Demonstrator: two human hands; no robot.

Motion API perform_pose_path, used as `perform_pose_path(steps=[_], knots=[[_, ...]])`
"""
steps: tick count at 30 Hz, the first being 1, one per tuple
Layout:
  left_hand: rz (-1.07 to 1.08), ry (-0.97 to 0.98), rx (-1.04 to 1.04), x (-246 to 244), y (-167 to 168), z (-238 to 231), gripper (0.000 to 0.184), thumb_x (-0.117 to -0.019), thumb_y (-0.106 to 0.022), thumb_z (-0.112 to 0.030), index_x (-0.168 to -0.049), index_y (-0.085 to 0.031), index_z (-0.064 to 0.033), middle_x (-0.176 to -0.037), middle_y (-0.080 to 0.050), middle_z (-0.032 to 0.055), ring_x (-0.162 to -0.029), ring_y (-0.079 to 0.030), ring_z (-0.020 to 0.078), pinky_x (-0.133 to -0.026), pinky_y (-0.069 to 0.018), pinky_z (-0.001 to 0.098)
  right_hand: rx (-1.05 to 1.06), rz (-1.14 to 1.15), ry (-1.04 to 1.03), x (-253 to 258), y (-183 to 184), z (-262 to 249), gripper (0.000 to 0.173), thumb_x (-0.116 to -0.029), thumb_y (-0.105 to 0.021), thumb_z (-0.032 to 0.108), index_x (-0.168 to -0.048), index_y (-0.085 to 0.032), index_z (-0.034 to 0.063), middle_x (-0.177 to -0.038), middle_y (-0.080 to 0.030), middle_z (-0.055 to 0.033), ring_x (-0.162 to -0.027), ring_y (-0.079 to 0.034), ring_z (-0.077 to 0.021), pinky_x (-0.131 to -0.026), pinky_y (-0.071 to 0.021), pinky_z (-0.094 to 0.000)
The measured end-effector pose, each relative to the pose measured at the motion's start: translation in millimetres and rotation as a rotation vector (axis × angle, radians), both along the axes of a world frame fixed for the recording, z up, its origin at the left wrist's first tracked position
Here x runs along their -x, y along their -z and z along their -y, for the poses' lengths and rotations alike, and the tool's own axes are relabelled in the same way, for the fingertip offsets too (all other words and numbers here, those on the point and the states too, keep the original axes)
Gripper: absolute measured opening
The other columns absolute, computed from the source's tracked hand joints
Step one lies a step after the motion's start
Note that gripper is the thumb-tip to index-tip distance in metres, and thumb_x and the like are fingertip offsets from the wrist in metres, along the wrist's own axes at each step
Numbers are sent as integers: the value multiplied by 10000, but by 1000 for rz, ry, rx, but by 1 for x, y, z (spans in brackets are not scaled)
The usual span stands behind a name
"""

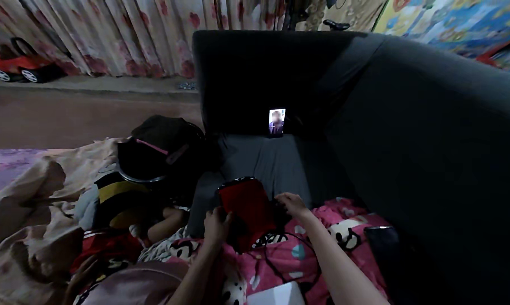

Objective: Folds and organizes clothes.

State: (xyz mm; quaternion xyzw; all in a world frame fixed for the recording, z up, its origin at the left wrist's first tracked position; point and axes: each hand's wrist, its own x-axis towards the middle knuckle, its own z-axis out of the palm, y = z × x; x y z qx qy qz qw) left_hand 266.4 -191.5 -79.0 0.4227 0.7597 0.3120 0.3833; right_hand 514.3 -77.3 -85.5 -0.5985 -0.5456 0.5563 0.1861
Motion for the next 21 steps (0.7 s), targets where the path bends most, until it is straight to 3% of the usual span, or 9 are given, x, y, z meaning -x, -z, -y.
perform_pose_path(steps=[2,5,9,11,12,13,15,18,21], knots=[[-10,17,18,-3,-6,-2,519,-1015,-637,-341,-1345,-574,55,-1366,-528,308,-1263,-531,421,-1076,-431,512,-17,78,-107,4,-13,7,359,-1098,-505,249,-1326,-616,-4,-1272,-643,-221,-1139,-635,-315,-975,-508,-474],[89,21,0,-6,-7,-7,517,-994,-671,-374,-1291,-591,42,-1189,-656,218,-1099,-644,301,-982,-505,466,-151,305,-275,19,-37,21,375,-1075,-523,241,-1378,-594,32,-1353,-618,-208,-1263,-600,-331,-1077,-477,-504],[279,-31,-34,-12,-1,-10,544,-984,-689,-343,-1337,-527,37,-1174,-656,206,-1069,-659,264,-950,-533,442,-370,508,-404,62,-61,55,501,-1044,-535,293,-1513,-500,122,-1532,-485,-188,-1434,-455,-358,-1175,-385,-535],[424,-58,-51,-16,0,-9,490,-1037,-607,-325,-1355,-517,37,-1175,-652,197,-1040,-659,239,-923,-544,412,-388,506,-487,85,-61,72,654,-996,-606,314,-1593,-392,152,-1633,-350,-201,-1518,-330,-369,-1227,-284,-568],[490,-63,-47,-17,1,-9,475,-1069,-539,-338,-1362,-524,35,-1180,-649,193,-1032,-654,233,-906,-544,409,-347,537,-536,96,-59,79,780,-967,-658,295,-1640,-284,169,-1693,-212,-204,-1567,-210,-380,-1246,-202,-606],[539,-61,-35,-16,0,-9,484,-1089,-481,-362,-1372,-533,27,-1211,-644,194,-1060,-646,240,-914,-538,421,-320,582,-578,107,-55,85,924,-924,-715,230,-1666,-170,156,-1717,-70,-225,-1590,-75,-407,-1244,-102,-656],[600,-53,-15,-14,-4,-6,503,-1104,-414,-397,-1387,-551,-4,-1315,-618,184,-1184,-607,247,-1003,-494,449,-352,675,-565,119,-39,94,1097,-850,-783,184,-1673,-59,139,-1712,25,-256,-1586,15,-444,-1210,-38,-728],[644,-8,-43,-13,-5,-3,499,-1108,-394,-396,-1405,-557,-30,-1323,-629,163,-1190,-620,231,-1009,-511,441,-471,641,-418,118,-15,97,961,-928,-706,213,-1671,-102,127,-1708,-100,-248,-1587,-79,-426,-1234,-70,-695],[674,66,-86,-16,-4,-3,472,-1108,-399,-366,-1385,-570,-24,-1230,-662,148,-1071,-649,205,-931,-539,408,-537,477,-265,106,-13,92,755,-986,-605,146,-1640,-236,64,-1648,-320,-235,-1530,-301,-415,-1248,-223,-605]])
